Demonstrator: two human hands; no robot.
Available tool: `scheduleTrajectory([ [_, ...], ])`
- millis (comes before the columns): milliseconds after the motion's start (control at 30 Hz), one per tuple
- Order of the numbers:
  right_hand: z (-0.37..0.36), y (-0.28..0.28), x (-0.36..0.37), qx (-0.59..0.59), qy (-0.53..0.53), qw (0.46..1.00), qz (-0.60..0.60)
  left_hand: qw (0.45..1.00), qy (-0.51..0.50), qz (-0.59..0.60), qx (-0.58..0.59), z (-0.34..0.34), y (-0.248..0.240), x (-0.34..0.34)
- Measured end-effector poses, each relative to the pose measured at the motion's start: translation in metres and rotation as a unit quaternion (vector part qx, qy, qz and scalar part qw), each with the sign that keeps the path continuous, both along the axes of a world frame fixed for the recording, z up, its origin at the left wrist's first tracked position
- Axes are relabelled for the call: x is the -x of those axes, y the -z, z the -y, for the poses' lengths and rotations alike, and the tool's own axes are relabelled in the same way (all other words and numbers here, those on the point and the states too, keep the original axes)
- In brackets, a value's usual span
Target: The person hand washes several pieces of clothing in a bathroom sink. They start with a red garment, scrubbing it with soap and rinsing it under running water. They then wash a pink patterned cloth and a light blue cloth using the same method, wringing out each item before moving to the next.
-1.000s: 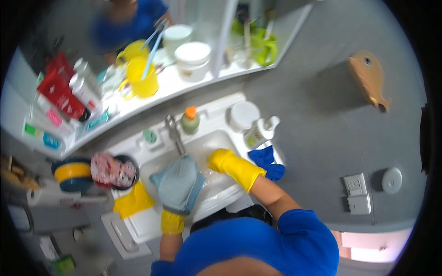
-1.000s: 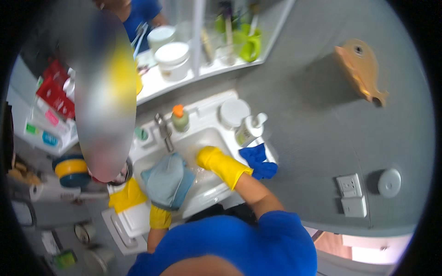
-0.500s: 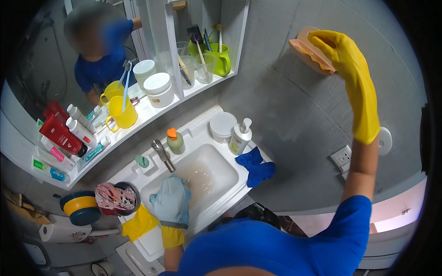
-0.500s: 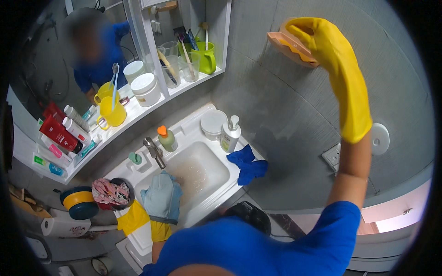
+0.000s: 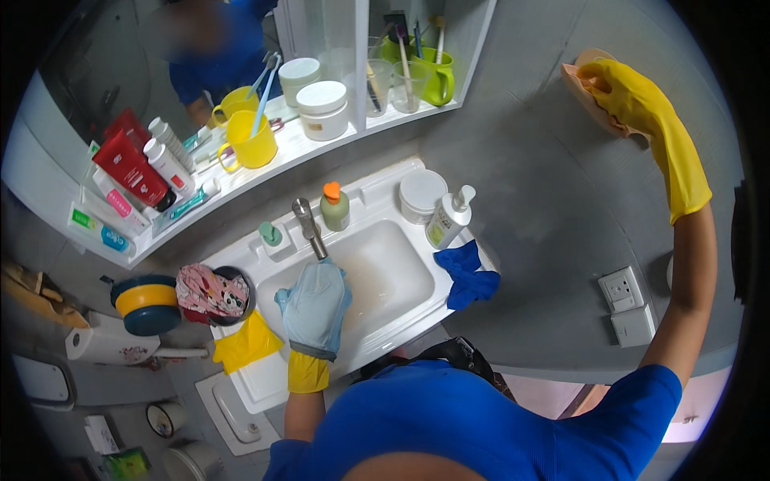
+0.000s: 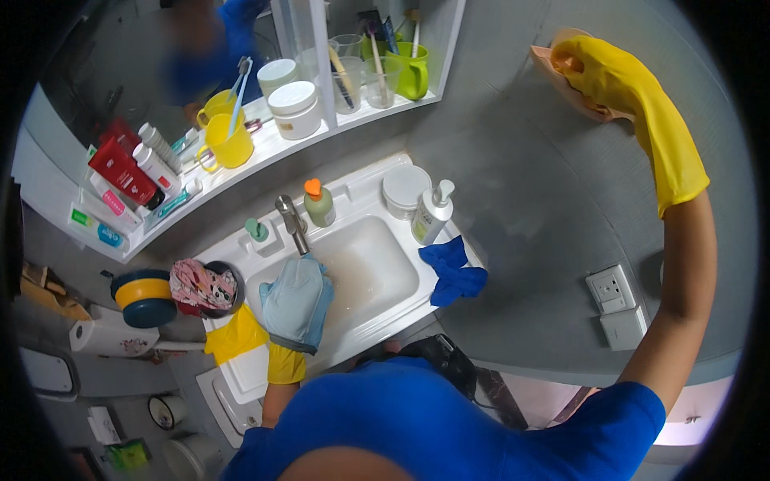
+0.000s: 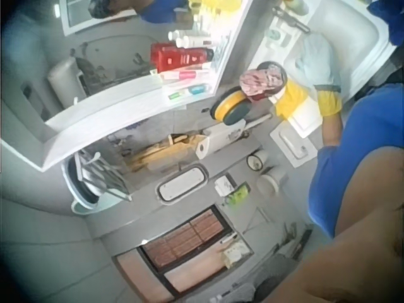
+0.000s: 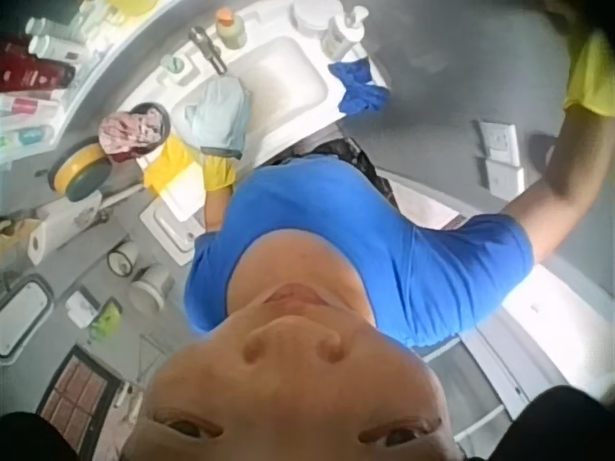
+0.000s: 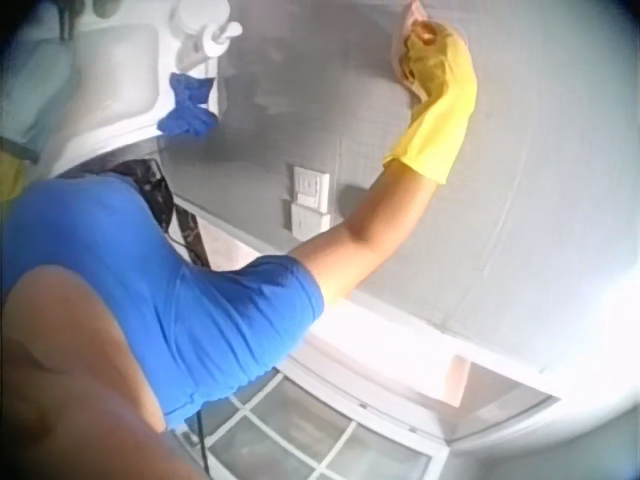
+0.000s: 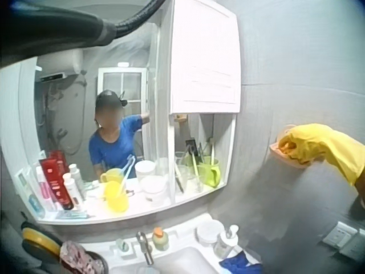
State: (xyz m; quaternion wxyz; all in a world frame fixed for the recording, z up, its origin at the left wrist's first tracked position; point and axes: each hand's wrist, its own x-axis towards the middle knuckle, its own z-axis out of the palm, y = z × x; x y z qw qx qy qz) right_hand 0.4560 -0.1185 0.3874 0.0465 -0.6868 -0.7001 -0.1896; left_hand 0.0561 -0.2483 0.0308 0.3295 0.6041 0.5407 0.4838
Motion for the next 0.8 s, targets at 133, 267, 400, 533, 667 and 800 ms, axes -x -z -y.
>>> scheduleTrajectory([
  [133,0.000,-0.010,0.003,0.037,0.030,0.998,0.032,0.998,0.016,0.054,0.007,-0.002,0.000,-0.007],
  [267,-0.008,-0.001,0.011,-0.006,0.025,0.998,0.061,0.984,0.029,0.174,0.028,-0.002,0.002,-0.012],
  [400,-0.006,0.002,0.000,-0.089,0.039,0.951,-0.293,0.998,0.017,0.051,-0.022,-0.004,0.015,-0.008],
  [533,0.052,0.029,0.040,-0.192,-0.131,0.832,-0.504,0.961,0.056,-0.248,-0.112,-0.021,0.042,0.013],
  [667,0.082,0.195,0.156,0.190,-0.286,0.756,-0.557,0.979,0.007,-0.200,0.035,-0.009,0.032,0.023],
  [800,0.060,0.392,0.237,0.315,-0.358,0.686,-0.549,0.901,0.010,-0.432,0.027,-0.012,0.015,-0.005],
])
